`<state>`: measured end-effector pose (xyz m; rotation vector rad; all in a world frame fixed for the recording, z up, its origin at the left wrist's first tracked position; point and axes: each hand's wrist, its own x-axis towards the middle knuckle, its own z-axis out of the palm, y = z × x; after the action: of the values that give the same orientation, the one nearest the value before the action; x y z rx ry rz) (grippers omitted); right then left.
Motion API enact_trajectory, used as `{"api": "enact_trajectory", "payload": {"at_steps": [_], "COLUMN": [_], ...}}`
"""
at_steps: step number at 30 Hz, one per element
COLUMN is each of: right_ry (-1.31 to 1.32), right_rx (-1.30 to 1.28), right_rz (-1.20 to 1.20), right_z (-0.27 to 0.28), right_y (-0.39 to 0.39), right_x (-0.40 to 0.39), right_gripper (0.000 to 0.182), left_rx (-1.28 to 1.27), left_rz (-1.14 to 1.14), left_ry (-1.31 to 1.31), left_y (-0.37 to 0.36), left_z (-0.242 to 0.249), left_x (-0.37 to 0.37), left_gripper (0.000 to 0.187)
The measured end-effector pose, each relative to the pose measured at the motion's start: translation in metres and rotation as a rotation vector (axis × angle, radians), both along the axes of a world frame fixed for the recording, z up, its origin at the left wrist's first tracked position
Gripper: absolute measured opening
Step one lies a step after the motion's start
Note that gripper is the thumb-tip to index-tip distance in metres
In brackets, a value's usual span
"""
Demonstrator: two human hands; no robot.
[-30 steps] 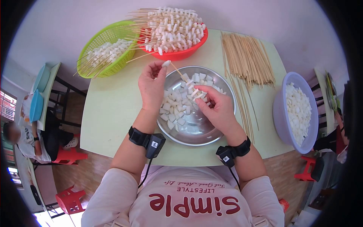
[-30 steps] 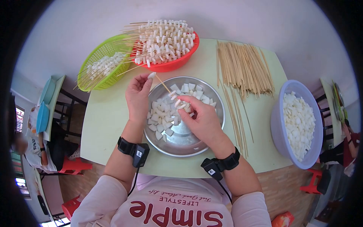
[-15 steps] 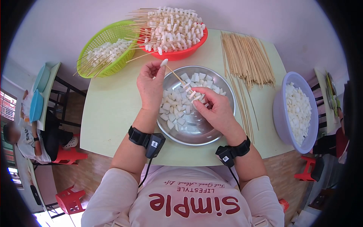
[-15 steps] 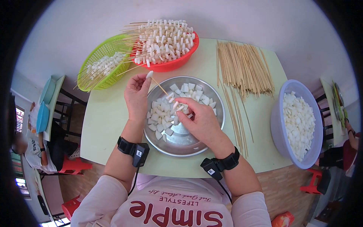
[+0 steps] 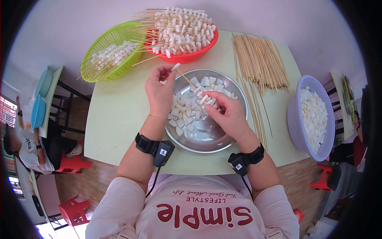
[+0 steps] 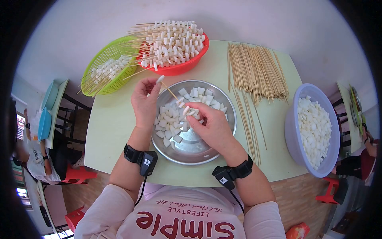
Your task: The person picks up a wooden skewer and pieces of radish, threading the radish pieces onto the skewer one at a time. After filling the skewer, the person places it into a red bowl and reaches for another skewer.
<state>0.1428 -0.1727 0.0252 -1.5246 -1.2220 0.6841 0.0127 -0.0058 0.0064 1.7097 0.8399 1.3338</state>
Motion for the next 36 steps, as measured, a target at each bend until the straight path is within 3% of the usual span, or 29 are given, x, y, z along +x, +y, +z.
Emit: {"api": "enact_trajectory", "payload": {"at_steps": [20, 27, 36], "right_ry": [-0.064, -0.097, -0.029], "right_rx": [-0.001, -0.005, 0.012], "right_rz": [-0.022, -0.026, -0.084], "right_z": [-0.001, 0.001, -0.002], "right_y": [0.001, 0.0, 0.001], "right_x": [-0.001, -0.001, 0.002], "right_gripper": [0.034, 0.033, 0.034], "left_rx": [0.098, 0.018, 0.117], "left_rz": [-0.026, -0.035, -0.172], "left_ry": [0.06, 0.067, 0.167], "left_y": [-0.003, -0.002, -0.023], "left_z": [0.0, 0.0, 0.012], "left_x": [0.0, 0.0, 0.004], "left_gripper": [0.02, 0.021, 0.018]}}
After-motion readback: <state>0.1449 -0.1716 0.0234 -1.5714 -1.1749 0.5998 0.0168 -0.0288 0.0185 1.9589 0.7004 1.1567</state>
